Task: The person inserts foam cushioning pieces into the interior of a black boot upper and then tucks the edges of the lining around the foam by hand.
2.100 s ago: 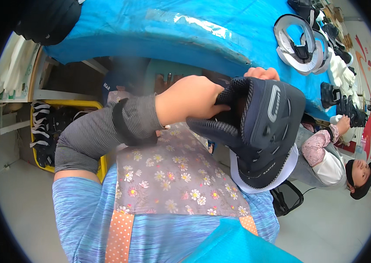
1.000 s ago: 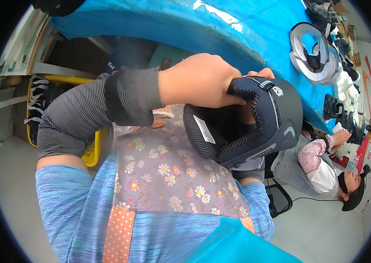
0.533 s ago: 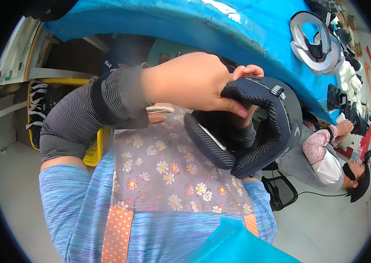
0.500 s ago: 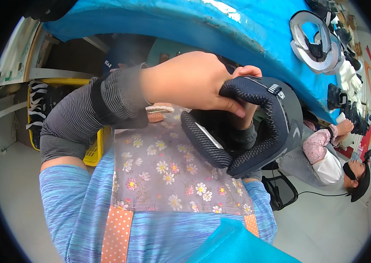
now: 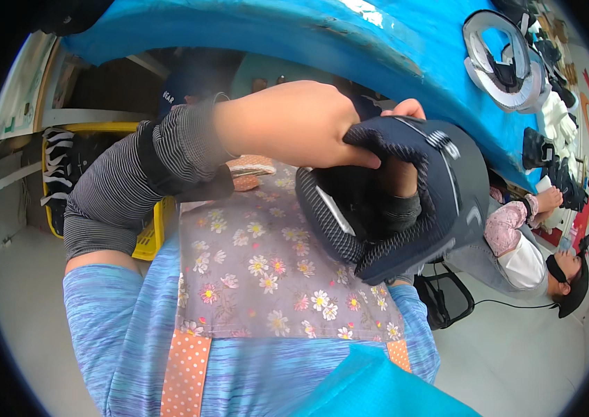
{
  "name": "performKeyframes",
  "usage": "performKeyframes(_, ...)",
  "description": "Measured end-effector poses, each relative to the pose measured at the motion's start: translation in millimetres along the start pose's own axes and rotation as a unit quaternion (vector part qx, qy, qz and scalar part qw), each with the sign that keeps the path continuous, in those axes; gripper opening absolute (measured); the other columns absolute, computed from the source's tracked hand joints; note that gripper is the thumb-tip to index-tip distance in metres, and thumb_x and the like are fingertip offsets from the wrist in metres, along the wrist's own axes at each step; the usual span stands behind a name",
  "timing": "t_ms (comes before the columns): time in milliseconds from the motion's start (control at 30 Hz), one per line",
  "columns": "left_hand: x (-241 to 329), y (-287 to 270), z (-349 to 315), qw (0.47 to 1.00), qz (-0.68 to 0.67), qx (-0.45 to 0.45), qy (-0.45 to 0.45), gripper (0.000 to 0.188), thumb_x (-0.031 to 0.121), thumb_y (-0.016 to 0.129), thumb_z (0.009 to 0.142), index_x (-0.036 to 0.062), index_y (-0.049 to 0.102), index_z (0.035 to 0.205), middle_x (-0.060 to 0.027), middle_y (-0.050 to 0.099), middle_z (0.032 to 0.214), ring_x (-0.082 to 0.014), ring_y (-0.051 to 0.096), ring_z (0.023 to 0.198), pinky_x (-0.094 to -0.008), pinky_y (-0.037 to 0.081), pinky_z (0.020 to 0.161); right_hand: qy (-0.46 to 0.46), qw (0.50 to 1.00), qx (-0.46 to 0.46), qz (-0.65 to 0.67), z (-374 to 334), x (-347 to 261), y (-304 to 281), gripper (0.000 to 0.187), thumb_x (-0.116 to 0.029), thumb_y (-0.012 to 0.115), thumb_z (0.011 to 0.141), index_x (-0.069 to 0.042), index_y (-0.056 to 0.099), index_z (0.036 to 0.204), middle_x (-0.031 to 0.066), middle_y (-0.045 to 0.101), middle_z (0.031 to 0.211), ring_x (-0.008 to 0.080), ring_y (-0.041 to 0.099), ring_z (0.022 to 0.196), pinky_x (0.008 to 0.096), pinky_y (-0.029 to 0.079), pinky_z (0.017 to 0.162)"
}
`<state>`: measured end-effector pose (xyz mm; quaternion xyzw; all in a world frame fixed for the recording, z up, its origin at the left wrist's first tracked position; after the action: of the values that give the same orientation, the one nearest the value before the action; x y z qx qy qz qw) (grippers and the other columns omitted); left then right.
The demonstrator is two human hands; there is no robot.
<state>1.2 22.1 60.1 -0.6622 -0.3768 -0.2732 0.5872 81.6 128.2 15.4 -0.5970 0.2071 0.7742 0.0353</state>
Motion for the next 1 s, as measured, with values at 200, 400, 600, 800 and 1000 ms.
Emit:
performKeyframes(200, -12.7, 7.9, 0.6, 0.984, -0.168, 0.001, -0.05, 0.038, 0.032, 0.067, 0.089, -0.0034, 0.064, 0.076, -0.0161, 0.055, 0.057, -0.0229, 0.052, 0.048, -0.0357, 0.043, 0.053, -0.013, 1.0, -0.002, -0.027, -0.8, -1.5, 0.6, 0.041, -0.026, 0.068, 0.09, 0.003, 0.048, 0.11, 0.0169, 0.059, 0.104, 0.0198, 0.062, 0.087, 0.0318, 0.05, 0.078)
performKeyframes(400, -51.7, 34.9, 0.5, 0.944, -0.291, -0.036, -0.15, 0.039, 0.033, 0.061, 0.093, -0.0054, 0.065, 0.085, -0.009, 0.056, 0.064, -0.0168, 0.048, 0.053, -0.0311, 0.041, 0.054, -0.096, 0.974, -0.002, -0.204, 2.5, -8.3, 0.5, 0.043, -0.025, 0.069, 0.089, 0.004, 0.049, 0.113, 0.0187, 0.06, 0.11, 0.0213, 0.064, 0.09, 0.0335, 0.052, 0.082)
performKeyframes(600, -50.4, 41.0, 0.1, 0.962, -0.221, -0.068, -0.143, 0.044, 0.044, 0.064, 0.088, 0.0021, 0.067, 0.1, -0.0134, 0.065, 0.068, -0.0284, 0.061, 0.06, -0.0376, 0.048, 0.06, -0.158, 0.938, 0.023, -0.307, 6.9, -45.3, -5.4, 0.045, -0.019, 0.073, 0.086, 0.006, 0.049, 0.115, 0.0206, 0.059, 0.113, 0.0277, 0.061, 0.103, 0.0392, 0.051, 0.088)
performKeyframes(800, -8.2, -24.9, -2.7, 0.985, 0.023, 0.161, -0.05, 0.044, 0.04, 0.071, 0.078, -0.0027, 0.065, 0.079, -0.0211, 0.064, 0.071, -0.0399, 0.06, 0.064, -0.0419, 0.049, 0.058, -0.133, 0.986, -0.068, -0.068, 26.3, -32.8, 7.7, 0.041, -0.013, 0.074, 0.081, 0.003, 0.052, 0.112, 0.0183, 0.061, 0.103, 0.0259, 0.061, 0.096, 0.0361, 0.049, 0.087)
performKeyframes(1000, 9.6, -11.9, -2.3, 0.974, -0.126, 0.158, 0.105, 0.054, 0.045, 0.067, 0.085, -0.0023, 0.061, 0.06, -0.0163, 0.055, 0.053, -0.0327, 0.059, 0.053, -0.0423, 0.047, 0.055, -0.01, 0.997, -0.058, 0.055, 37.7, -12.4, 13.6, 0.042, -0.012, 0.074, 0.081, 0.003, 0.051, 0.113, 0.0176, 0.062, 0.102, 0.0252, 0.061, 0.095, 0.0358, 0.05, 0.087)
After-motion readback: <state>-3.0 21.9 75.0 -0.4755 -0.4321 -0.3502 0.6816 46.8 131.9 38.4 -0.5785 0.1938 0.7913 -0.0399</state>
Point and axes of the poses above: each hand's wrist, its own z-axis towards the middle knuckle, its own y-axis out of the palm, x = y × z, the point moved 7 cm from there along z, towards the middle knuckle
